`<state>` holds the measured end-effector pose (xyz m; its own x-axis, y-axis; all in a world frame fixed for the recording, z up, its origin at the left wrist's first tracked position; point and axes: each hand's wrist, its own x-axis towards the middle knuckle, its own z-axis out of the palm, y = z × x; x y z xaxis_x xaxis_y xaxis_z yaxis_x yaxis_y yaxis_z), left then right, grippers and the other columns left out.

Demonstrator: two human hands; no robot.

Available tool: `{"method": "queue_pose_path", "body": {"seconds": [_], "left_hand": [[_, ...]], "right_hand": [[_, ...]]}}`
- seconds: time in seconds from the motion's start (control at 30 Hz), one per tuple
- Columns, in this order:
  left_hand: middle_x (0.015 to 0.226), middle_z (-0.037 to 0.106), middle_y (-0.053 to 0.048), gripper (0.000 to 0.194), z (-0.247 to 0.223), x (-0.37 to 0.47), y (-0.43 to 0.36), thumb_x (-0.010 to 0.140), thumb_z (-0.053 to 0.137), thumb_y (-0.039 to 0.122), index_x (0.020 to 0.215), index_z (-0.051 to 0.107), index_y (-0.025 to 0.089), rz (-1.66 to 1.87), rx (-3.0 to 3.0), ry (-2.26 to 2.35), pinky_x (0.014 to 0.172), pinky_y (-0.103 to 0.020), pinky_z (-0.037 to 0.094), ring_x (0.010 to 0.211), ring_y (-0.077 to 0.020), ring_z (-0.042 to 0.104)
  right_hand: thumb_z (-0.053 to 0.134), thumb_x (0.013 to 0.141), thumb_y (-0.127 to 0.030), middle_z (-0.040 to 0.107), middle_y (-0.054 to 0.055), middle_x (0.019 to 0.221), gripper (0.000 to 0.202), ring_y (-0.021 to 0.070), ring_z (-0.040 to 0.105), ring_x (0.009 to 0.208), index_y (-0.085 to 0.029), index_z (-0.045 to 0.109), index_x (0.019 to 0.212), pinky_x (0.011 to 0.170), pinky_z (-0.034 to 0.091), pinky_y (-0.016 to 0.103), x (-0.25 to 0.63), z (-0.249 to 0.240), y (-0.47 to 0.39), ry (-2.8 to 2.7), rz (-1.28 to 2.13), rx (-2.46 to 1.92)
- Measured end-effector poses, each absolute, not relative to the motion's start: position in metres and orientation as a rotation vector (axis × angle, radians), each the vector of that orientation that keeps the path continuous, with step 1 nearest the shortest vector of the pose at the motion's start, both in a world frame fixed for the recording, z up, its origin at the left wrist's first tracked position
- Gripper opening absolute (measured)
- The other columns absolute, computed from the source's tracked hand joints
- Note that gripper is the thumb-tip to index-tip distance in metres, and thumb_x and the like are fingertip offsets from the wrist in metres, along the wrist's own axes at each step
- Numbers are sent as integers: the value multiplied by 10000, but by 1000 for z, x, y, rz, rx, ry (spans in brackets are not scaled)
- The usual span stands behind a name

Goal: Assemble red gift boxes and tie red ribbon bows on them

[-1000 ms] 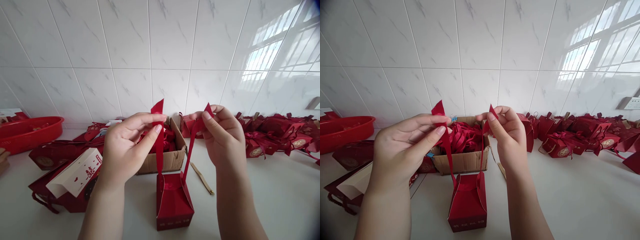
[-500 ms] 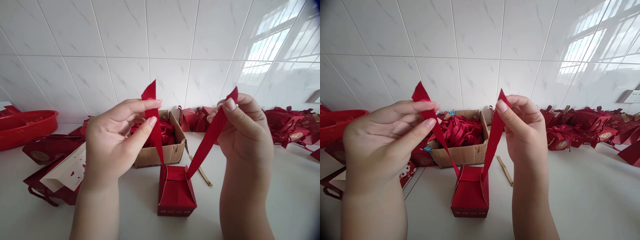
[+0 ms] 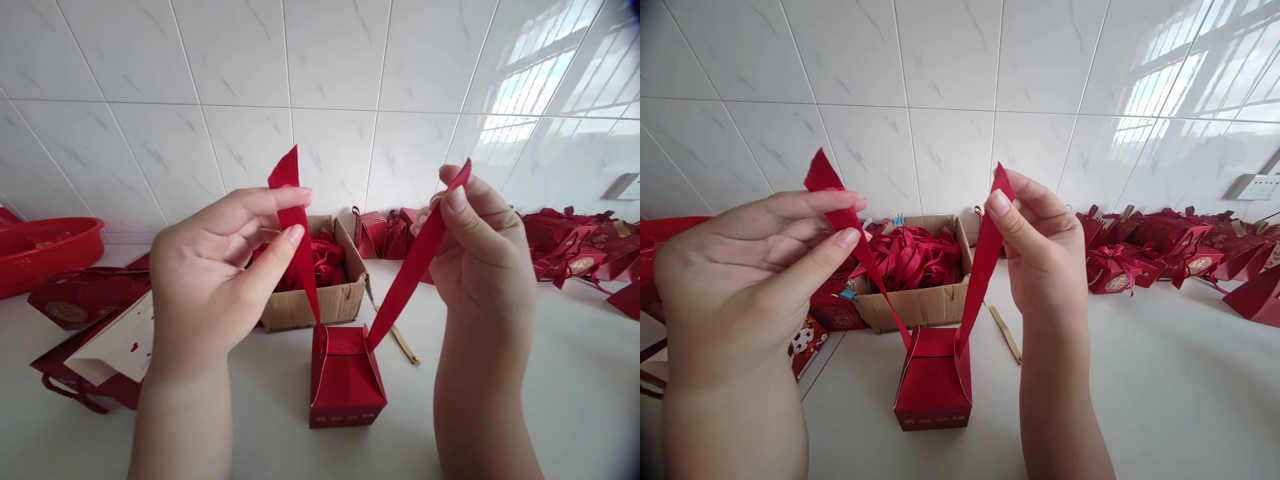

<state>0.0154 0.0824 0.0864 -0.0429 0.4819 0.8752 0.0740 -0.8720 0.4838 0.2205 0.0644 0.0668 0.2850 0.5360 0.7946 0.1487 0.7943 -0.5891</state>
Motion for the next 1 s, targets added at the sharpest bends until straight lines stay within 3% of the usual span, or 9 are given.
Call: {"method": "queue_pose_path", "body": {"seconds": [0.23,0.4,0.63,0.8,1.0], "left_hand": [[905,748,6,329,83,11,84,718,706,12,971,745,219,1905,2053,563,735,-248,610,775,-139,695],[849,744,38,249,84,9,88,737,704,34,826,751,262,1857,2162,544,682,-237,607,788,-137,701],[950,745,10,212,81,21,81,782,690,121,949,731,245,1798,2151,586,756,-262,612,835,-159,704],[1087,710,-8,296,79,31,76,767,717,156,1049,690,243,1736,2173,590,861,-331,598,949,-208,690],[1087,697,-11,320,75,45,73,783,712,187,1088,655,262,1703,2175,515,806,-355,622,861,-202,714]], "right_hand": [[632,861,-366,679,-19,878,47,185,671,850,-341,664,885,690,526,333,221,65,68,-1304,308,-632],[653,848,-334,657,-25,782,38,159,658,755,-320,651,813,641,501,313,214,67,66,-1230,370,-635],[698,808,-283,626,-40,715,79,124,620,665,-300,649,748,591,471,282,210,71,63,-1133,479,-593],[754,746,-231,620,-63,708,120,91,595,644,-267,644,716,616,480,258,205,76,57,-1035,581,-561],[728,758,-217,621,-56,716,109,106,607,648,-269,639,721,625,512,268,197,77,56,-1035,510,-589]]}}
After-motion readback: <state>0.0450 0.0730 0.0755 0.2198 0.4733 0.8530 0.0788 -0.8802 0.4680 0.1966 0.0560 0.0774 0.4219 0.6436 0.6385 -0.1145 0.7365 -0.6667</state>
